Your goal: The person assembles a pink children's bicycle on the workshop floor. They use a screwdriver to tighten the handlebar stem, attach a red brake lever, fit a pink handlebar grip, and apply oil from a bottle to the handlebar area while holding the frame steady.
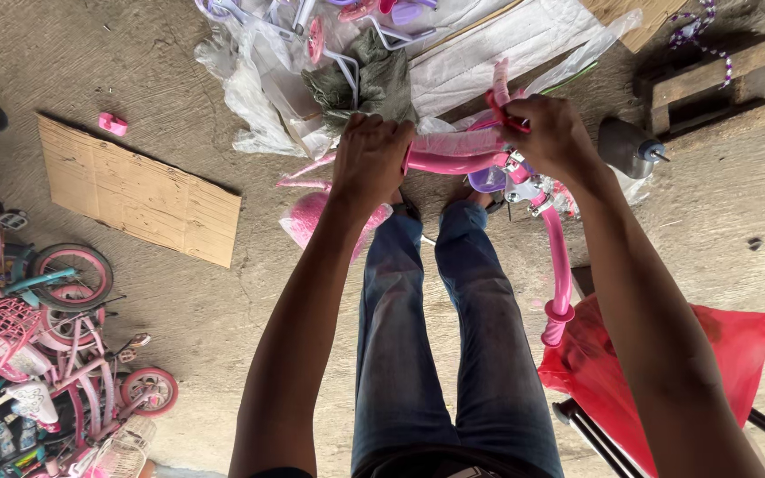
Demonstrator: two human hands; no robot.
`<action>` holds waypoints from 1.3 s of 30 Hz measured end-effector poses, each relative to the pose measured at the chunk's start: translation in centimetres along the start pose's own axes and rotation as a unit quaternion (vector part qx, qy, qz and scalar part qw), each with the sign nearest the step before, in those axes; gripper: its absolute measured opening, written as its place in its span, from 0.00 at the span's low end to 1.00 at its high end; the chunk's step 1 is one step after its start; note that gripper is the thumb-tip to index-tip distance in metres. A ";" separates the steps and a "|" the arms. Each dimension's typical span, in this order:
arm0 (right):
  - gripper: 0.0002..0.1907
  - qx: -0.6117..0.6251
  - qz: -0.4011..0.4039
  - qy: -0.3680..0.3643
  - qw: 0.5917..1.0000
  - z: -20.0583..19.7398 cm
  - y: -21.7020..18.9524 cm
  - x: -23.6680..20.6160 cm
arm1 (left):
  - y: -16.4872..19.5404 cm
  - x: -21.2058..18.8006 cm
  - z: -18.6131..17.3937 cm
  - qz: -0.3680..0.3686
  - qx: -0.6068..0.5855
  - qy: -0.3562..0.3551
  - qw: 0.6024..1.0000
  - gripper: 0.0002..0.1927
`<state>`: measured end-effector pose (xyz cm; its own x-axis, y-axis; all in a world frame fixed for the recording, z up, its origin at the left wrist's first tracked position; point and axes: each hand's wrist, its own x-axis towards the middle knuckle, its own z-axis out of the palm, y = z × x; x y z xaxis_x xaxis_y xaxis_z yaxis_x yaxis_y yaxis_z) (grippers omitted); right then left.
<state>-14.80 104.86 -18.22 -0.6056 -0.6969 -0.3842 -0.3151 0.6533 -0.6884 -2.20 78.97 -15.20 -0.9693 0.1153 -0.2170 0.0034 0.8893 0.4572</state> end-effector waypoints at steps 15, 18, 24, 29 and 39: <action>0.10 0.011 -0.189 0.009 0.982 0.5 -0.1 0.2 | 0.0 0.1 -0.1 0.000 -0.006 0.152 0.988 0.05; 0.09 0.075 -0.194 0.029 0.978 0.7 -0.1 0.8 | -0.2 0.0 -0.2 -0.008 0.004 0.136 0.991 0.04; 0.09 0.054 -0.101 0.015 0.993 0.1 -0.6 2.9 | 0.4 -0.2 -0.4 -0.002 0.013 0.132 0.991 0.04; 0.13 -0.059 -0.226 0.051 0.971 1.2 -2.0 2.7 | 0.5 -0.1 -0.1 -0.006 -0.002 0.143 0.990 0.04; 0.19 0.133 0.147 -0.210 0.958 0.2 -2.2 3.8 | 0.6 -0.5 0.5 -0.021 -0.013 0.149 0.988 0.04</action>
<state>-16.27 100.73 -18.24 -0.2757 -0.5884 -0.7601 0.0541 0.7800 -0.6235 -1.61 79.66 -15.26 -0.9978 -0.0604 0.0266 -0.0405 0.8789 0.4753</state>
